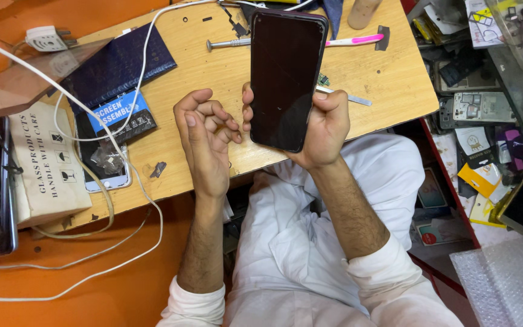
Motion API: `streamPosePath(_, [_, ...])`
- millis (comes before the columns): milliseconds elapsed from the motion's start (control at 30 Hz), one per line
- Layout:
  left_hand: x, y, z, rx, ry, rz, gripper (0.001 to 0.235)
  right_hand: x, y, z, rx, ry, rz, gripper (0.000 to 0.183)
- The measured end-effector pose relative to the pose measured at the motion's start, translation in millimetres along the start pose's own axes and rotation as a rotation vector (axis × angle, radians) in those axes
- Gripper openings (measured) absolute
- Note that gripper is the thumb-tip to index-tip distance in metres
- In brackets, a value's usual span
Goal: The person reassembles a smartphone by placing the back cover, inserting a SIM card, and connecting a charging cable. They then test the device by powering it on and handling small internal components.
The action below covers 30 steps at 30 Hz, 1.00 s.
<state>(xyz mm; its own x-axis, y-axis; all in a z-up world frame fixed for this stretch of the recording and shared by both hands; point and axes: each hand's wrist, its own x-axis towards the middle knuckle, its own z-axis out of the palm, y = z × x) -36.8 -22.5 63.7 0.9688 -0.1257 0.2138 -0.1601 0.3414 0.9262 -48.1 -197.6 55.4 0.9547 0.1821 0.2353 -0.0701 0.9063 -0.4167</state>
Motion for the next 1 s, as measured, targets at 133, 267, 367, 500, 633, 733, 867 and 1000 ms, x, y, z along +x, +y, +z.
streamPosePath(133, [-0.4, 1.1, -0.7, 0.001, 0.001, -0.017, 0.052, 1.9, -1.5, 3.0, -0.105, 0.015, -0.01, 0.079])
streamPosePath(267, [-0.1, 2.1, -0.7, -0.013, -0.005, -0.024, 0.052, 5.7, -2.9, 6.6, -0.075, -0.014, 0.004, 0.079])
streamPosePath(367, [-0.6, 2.0, -0.1, -0.01, -0.005, -0.017, 0.051, 5.6, -3.0, 7.9, -0.059, -0.014, 0.011, 0.077])
streamPosePath(500, [-0.7, 2.7, 0.8, 0.0, -0.003, -0.011, 0.051, 2.8, -1.8, 7.5, -0.091, -0.018, 0.0, 0.072])
streamPosePath(633, [-0.1, 1.9, 2.1, 0.01, -0.002, -0.003, 0.051, 1.5, -0.1, 6.0, -0.077, -0.02, -0.018, 0.068])
streamPosePath(733, [-0.3, 0.9, 1.3, 0.025, -0.003, 0.003, 0.051, 1.9, 1.6, 5.9, -0.076, -0.029, -0.021, 0.067])
streamPosePath(867, [-1.2, -0.4, -1.3, 0.01, -0.012, -0.001, 0.05, 2.6, 0.9, 6.5, -0.091, -0.041, -0.026, 0.07])
streamPosePath(1000, [-1.5, -1.6, -3.2, 0.049, -0.026, -0.006, 0.046, 2.8, 0.5, 4.5, -0.14, -0.008, -0.031, 0.069])
